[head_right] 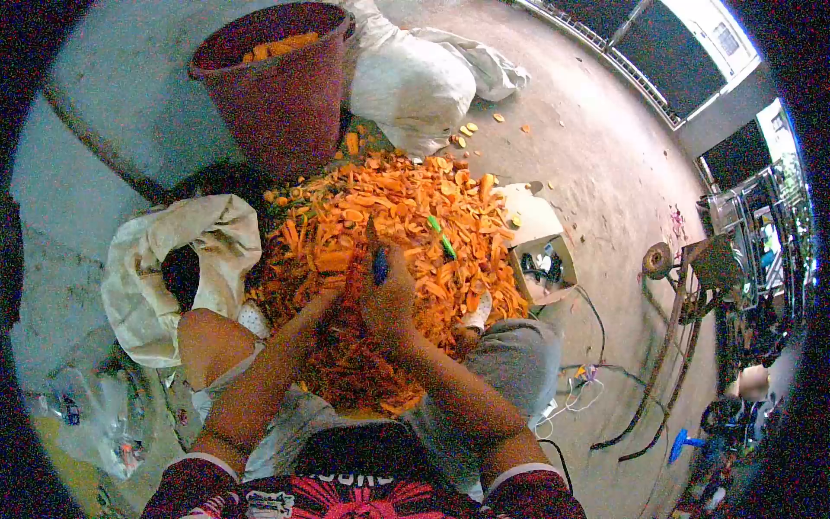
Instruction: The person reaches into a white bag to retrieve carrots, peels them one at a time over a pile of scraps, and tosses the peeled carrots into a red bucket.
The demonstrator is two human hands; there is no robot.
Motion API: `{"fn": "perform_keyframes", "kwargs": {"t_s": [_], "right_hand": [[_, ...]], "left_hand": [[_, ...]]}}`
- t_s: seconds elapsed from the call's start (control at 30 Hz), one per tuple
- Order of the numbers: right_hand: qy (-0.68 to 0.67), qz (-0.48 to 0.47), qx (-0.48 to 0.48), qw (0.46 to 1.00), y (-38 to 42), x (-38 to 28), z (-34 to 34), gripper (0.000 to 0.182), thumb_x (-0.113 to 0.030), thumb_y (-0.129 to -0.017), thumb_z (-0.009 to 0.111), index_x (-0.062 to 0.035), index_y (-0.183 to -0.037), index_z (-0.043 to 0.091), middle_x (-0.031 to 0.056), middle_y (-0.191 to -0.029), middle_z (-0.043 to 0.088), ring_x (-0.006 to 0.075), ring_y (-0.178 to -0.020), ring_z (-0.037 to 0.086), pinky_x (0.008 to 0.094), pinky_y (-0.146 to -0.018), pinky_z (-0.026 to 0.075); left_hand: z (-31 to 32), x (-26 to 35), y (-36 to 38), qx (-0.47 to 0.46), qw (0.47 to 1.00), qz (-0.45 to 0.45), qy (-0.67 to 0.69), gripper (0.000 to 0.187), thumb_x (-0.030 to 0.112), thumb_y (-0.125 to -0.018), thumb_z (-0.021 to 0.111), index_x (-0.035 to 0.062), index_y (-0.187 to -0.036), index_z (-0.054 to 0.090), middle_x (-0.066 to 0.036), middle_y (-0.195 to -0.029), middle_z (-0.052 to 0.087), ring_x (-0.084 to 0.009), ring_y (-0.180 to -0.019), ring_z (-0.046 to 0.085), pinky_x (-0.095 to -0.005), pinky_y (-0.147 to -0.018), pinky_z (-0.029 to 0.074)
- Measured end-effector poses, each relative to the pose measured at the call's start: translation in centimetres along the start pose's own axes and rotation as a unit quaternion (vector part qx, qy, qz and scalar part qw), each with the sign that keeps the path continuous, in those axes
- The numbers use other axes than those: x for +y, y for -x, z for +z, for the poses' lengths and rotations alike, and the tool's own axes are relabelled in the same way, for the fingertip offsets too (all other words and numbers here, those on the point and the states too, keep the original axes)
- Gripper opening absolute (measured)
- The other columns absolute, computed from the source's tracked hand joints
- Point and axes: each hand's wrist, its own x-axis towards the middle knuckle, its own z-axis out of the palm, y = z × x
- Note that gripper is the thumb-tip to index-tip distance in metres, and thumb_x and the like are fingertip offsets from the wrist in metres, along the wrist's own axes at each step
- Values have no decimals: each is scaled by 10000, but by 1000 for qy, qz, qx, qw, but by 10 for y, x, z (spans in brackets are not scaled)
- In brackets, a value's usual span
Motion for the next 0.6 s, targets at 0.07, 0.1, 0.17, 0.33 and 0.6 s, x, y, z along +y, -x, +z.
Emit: {"fn": "perform_keyframes", "kwargs": {"t_s": [0.07, 0.1, 0.17, 0.33, 0.6], "right_hand": [[35, 25, 15, 999, -4, 3, -2, 162, -110, -793, 448, -18, -925, 454, 86, -722, 527, 180, -552, 500, 284, -514, 397], [28, 48, 36, 998, -14, 11, -7, 153, -111, -793, 446, -16, -913, 454, 95, -708, 520, 190, -565, 499, 292, -518, 392], [66, 94, 90, 989, -42, 31, -25, 135, -115, -795, 440, -15, -885, 453, 104, -670, 503, 204, -567, 488, 303, -518, 379], [109, 97, 210, 967, -75, 73, -60, 163, -110, -768, 462, 10, -879, 459, 110, -664, 515, 223, -602, 500, 327, -542, 387], [-128, 155, -64, 977, -19, -7, -14, 181, -118, -782, 458, -18, -933, 460, 95, -806, 538, 193, -729, 517, 301, -666, 411]], "left_hand": [[5, 7, 7, -32, 996, -39, -69, 346, 381, -809, 386, 78, -914, 517, -15, -733, 562, -118, -601, 528, -256, -516, 443], [6, 8, 9, -36, 994, -46, -88, 356, 387, -809, 384, 75, -919, 516, -18, -734, 562, -119, -606, 530, -254, -521, 443], [10, 7, 13, -34, 992, -46, -111, 369, 396, -809, 380, 71, -926, 513, -21, -737, 562, -122, -612, 532, -252, -533, 443], [11, -2, 17, 7, 996, -21, -90, 351, 359, -821, 369, 64, -957, 500, -37, -783, 562, -133, -651, 542, -250, -578, 456], [5, 4, -5, 62, 998, -31, -1, 320, 349, -822, 357, 76, -907, 502, -37, -783, 562, -139, -625, 545, -271, -540, 467]]}}
